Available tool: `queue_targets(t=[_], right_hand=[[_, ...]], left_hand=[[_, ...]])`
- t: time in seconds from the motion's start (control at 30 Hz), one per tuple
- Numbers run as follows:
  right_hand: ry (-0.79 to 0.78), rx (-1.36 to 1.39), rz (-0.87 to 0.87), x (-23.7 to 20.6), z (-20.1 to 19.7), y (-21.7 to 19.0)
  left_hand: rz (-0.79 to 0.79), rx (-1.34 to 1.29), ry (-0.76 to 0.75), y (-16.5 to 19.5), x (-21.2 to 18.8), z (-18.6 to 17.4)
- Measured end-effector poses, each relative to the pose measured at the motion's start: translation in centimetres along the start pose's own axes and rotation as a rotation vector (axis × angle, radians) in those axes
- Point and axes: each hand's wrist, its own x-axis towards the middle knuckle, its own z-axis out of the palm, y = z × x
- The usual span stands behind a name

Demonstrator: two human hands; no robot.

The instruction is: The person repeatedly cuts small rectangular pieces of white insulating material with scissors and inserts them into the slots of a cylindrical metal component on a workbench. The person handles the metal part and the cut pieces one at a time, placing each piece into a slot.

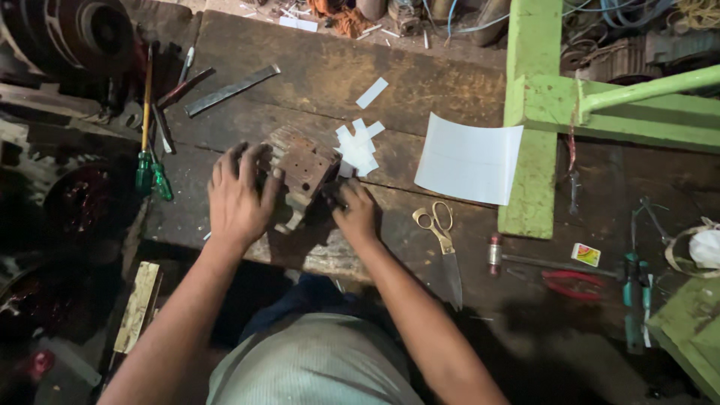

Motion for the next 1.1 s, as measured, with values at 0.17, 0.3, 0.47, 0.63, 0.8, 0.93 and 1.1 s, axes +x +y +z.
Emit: queue_targets(t=[0.17, 0.3, 0.47, 0.63, 0.8, 0.93, 1.1], right_hand=[[0.001, -0.052, -0.031, -0.5, 1.1, 0.7], [-0.048, -0.023, -0.016, 0.1, 1.0, -0.6], [0.01, -0.017, 0.078, 1.2, 0.1, -2.4], [-0.032, -0.109, -0.098, 0.2, -2.2, -2.4], [-0.09, -0.095, -0.067, 0.5, -1.5, -1.3], [-0.127, -0.177, -0.119, 0.7, -1.2, -0.8], [-0.072, -0.109, -0.104, 0.2, -1.3, -1.0]], left_hand=[[-0.044, -0.095, -0.071, -0.6, -0.2, 0.6], [-0.051, -0.102, -0.092, -0.5, 0.0, 0.4], [-0.034, -0.103, -0.082, -0.3, 0.1, 0.2], [-0.027, -0.132, -0.045, -0.3, 0.0, 0.2], [-0.042, -0.133, -0.06, -0.4, 0.1, 0.4], [-0.021, -0.144, -0.052, -0.3, 0.0, 0.1], [-0.128, -0.239, -0.129, -0.2, 0.3, -0.2]])
